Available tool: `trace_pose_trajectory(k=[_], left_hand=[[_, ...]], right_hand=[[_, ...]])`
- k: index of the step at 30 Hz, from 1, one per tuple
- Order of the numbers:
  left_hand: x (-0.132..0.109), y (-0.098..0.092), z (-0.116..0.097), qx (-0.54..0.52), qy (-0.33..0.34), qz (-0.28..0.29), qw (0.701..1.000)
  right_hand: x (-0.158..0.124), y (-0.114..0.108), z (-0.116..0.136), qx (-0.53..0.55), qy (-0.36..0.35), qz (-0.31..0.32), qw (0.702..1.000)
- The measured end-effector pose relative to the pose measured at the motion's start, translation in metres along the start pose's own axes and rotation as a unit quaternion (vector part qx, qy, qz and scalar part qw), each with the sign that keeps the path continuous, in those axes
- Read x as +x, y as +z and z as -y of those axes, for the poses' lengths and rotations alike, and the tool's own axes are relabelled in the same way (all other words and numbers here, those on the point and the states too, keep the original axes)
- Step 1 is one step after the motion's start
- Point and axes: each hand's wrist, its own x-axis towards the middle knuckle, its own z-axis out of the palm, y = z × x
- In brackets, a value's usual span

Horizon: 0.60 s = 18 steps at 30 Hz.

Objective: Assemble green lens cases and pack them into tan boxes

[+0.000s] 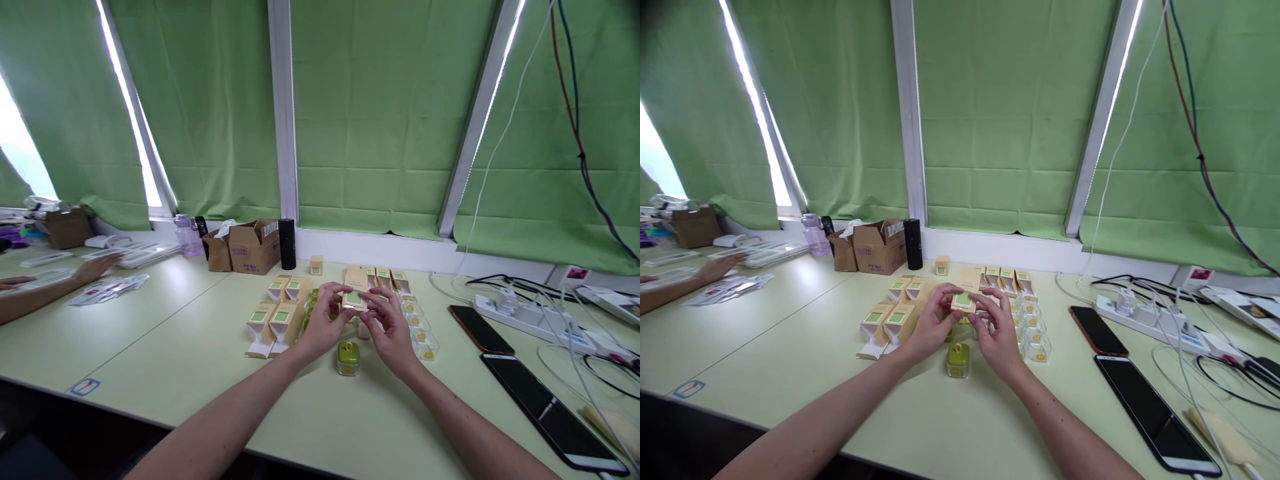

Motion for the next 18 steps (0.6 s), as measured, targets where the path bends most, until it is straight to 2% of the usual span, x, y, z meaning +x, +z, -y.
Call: trace_pose_trajectory(k=[13, 18], left_hand=[[0.0007, 0.0005, 0.0069, 0.031, 0.016, -0.024, 0.999], [-0.0008, -0.0006, 0.0004, 0.077, 0.035, -0.02, 0.996]], right_hand=[[0.0009, -0.0002, -0.0006, -0.005, 0.002, 0.001, 1.0], [0.0016, -0.0006, -0.0025, 0.001, 0.011, 0.012, 1.0]])
